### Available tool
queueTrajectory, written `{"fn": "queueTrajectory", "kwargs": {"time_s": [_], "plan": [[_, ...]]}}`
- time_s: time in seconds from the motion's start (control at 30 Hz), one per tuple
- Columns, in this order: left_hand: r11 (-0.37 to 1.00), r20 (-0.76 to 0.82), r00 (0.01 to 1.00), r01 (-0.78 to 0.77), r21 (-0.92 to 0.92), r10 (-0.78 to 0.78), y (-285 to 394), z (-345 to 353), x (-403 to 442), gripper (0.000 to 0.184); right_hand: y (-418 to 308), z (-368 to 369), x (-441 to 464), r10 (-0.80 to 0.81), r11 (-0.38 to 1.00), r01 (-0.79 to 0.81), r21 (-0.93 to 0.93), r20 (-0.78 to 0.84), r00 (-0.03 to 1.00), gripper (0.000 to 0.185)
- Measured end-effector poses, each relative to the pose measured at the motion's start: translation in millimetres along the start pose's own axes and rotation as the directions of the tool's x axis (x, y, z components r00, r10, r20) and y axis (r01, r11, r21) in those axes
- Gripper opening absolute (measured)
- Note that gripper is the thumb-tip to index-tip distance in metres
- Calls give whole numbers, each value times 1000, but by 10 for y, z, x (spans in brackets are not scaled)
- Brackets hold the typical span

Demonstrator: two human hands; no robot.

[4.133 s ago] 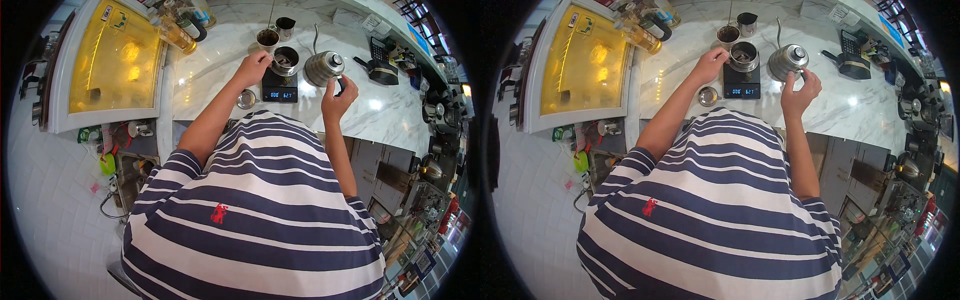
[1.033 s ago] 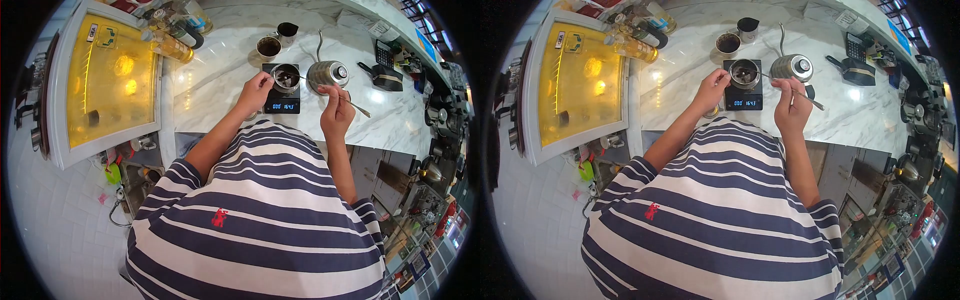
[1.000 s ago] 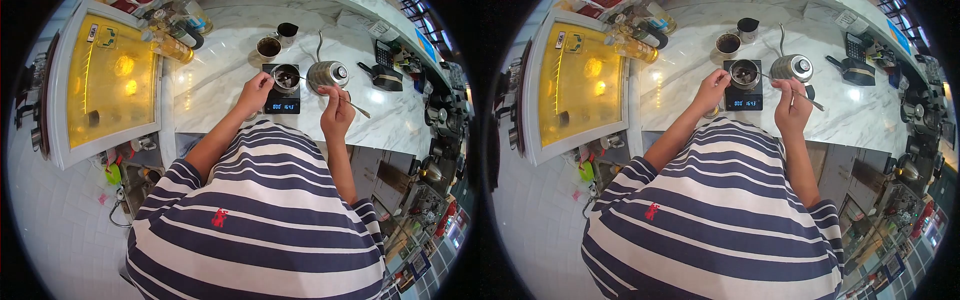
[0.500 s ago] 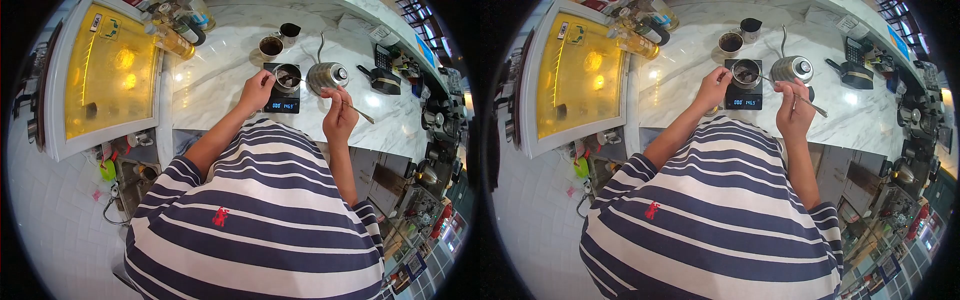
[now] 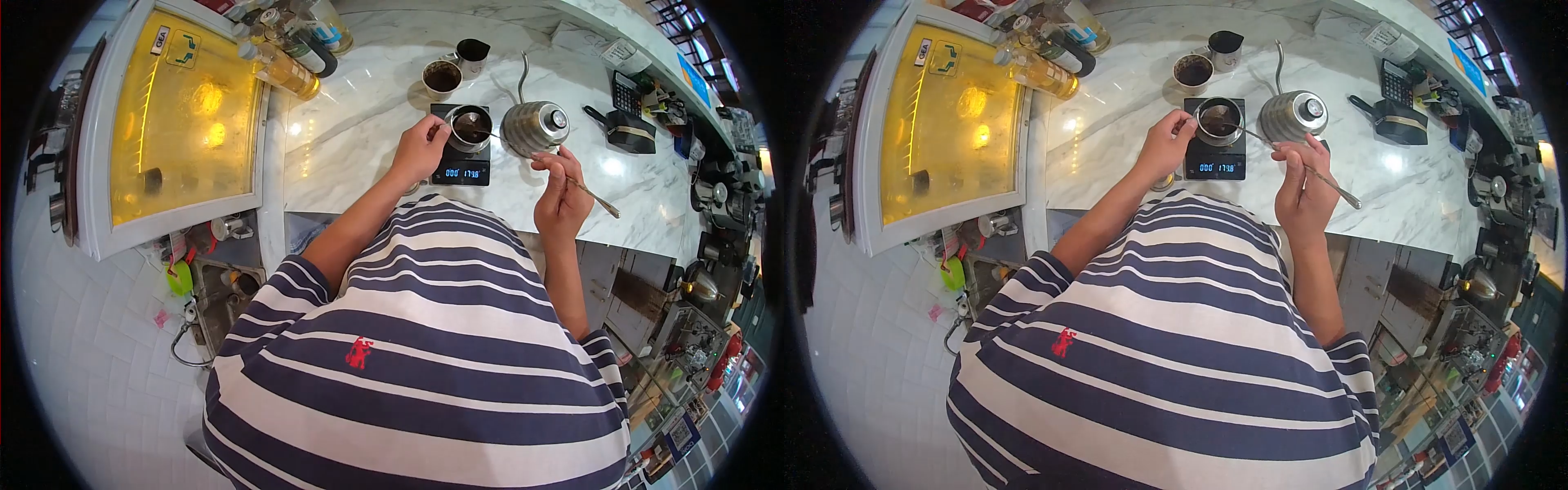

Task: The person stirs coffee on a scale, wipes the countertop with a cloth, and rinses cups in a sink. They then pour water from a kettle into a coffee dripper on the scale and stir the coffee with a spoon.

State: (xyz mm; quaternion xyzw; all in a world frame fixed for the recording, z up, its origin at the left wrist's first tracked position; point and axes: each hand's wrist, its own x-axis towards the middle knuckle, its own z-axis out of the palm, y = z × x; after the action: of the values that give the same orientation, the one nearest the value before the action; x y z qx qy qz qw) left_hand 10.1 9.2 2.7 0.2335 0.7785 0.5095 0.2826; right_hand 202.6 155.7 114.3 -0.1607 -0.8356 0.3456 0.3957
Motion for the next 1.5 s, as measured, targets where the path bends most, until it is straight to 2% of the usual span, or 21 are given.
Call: {"fn": "queueTrajectory", "kwargs": {"time_s": [0.27, 0.47, 0.57, 0.67, 0.77, 0.87, 1.07, 1.17, 1.27, 1.37, 1.5], "plan": [[1000, 22, 1000, -11, 25, 10, -6, 13, -10, 25, 48, -61, 45, -2, 1000, 2, 21, -39, 999, 18], [1000, 30, 999, -27, -5, 27, -11, -2, -7, 25, 72, -56, 166, 30, 998, -31, -60, -10, 999, 24], [999, 29, 999, -36, -9, 36, -15, -6, -3, 25, 113, 56, 251, -4, 999, 0, -38, -93, 996, 19], [999, 34, 999, -39, -31, 40, -4, -10, -5, 24, 152, 150, 311, -32, 999, 30, -27, -100, 994, 16], [999, 32, 999, -40, -6, 40, -9, -9, -6, 24, 113, 190, 318, -24, 999, 21, -33, -91, 996, 14], [999, 26, 999, -35, -3, 36, 6, -22, -13, 24, 83, 204, 275, -14, 998, 3, -61, -167, 986, 14], [999, 25, 999, -30, -18, 31, -49, -18, 4, 25, -25, 182, 102, 227, 974, -227, 25, -215, 950, 17], [1000, 20, 999, -25, -17, 25, -6, -27, -7, 26, 42, 265, 33, 239, 970, -241, 21, -244, 940, 17], [1000, 28, 999, -16, -23, 17, 8, -27, -20, 26, -1, 328, -8, 349, 934, -356, 13, -241, 906, 19], [1000, 30, 999, -18, -10, 18, 22, -41, -9, 26, 87, 386, -176, 254, 965, -263, -10, -226, 941, 19], [999, 29, 999, -36, 10, 36, 34, -60, -12, 27, 128, 341, -370, 209, 977, -214, -6, -188, 960, 21]]}}
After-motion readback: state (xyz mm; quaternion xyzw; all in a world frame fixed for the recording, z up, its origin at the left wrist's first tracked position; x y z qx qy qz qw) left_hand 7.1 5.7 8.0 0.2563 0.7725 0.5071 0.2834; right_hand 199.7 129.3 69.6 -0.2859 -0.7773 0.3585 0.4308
